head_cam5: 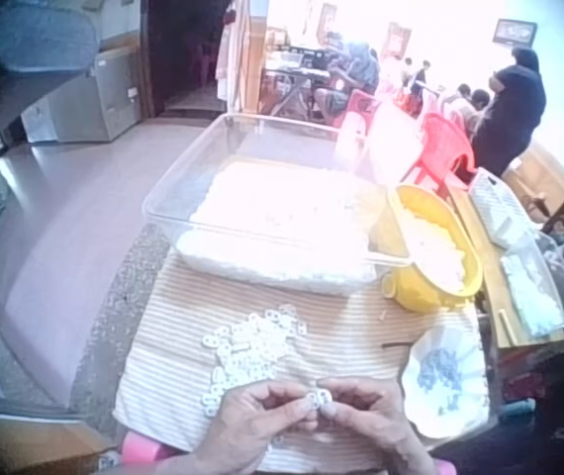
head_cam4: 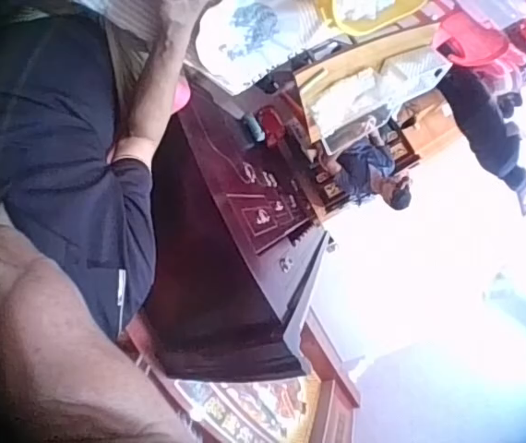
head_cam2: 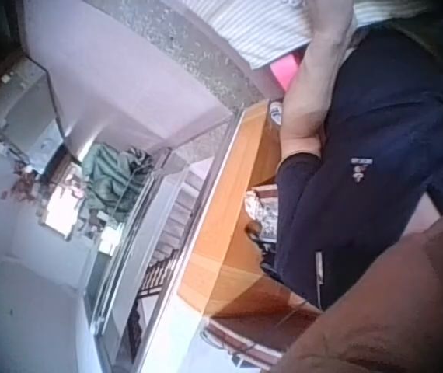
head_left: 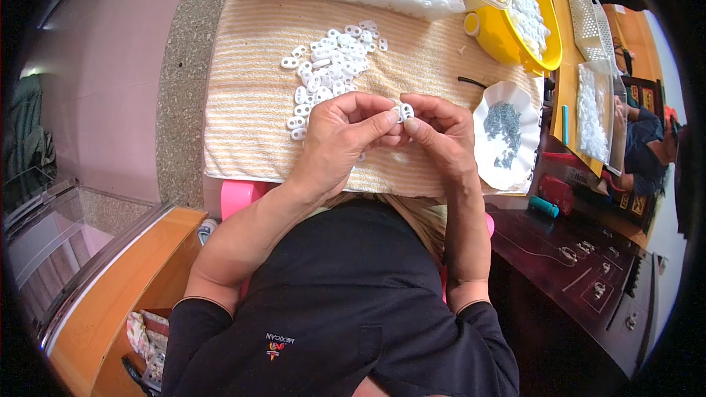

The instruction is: Assembling small white plastic components by manually inserting metal pins into them.

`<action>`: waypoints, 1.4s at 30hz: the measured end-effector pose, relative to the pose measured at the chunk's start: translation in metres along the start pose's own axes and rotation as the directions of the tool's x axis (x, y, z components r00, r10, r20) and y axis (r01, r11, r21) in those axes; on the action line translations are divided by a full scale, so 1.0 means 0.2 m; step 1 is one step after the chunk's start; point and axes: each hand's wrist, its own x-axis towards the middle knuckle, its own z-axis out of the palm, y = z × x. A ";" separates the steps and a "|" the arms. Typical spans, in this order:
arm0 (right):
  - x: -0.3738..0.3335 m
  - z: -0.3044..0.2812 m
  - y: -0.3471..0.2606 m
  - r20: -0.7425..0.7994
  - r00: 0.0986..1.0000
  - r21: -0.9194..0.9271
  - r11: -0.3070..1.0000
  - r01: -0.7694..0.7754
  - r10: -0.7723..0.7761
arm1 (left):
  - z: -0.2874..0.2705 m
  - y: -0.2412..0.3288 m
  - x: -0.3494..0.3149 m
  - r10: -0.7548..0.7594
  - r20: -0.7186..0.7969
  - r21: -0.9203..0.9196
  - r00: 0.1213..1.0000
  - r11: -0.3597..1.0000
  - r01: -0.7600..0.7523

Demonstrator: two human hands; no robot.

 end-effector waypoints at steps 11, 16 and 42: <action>0.00 0.01 0.00 -0.005 1.000 0.021 1.000 -0.001 0.001 | 0.00 0.01 -0.01 -0.015 -0.007 0.039 1.000 0.999 0.015; 0.00 0.01 0.00 -0.008 1.000 0.016 1.000 0.004 -0.004 | 0.00 0.00 -0.01 -0.011 -0.006 0.038 1.000 0.999 0.012; -0.02 -0.02 0.01 0.044 0.998 0.029 0.999 0.035 -0.036 | 0.00 -0.03 0.00 -0.041 0.078 -0.043 0.996 0.998 0.045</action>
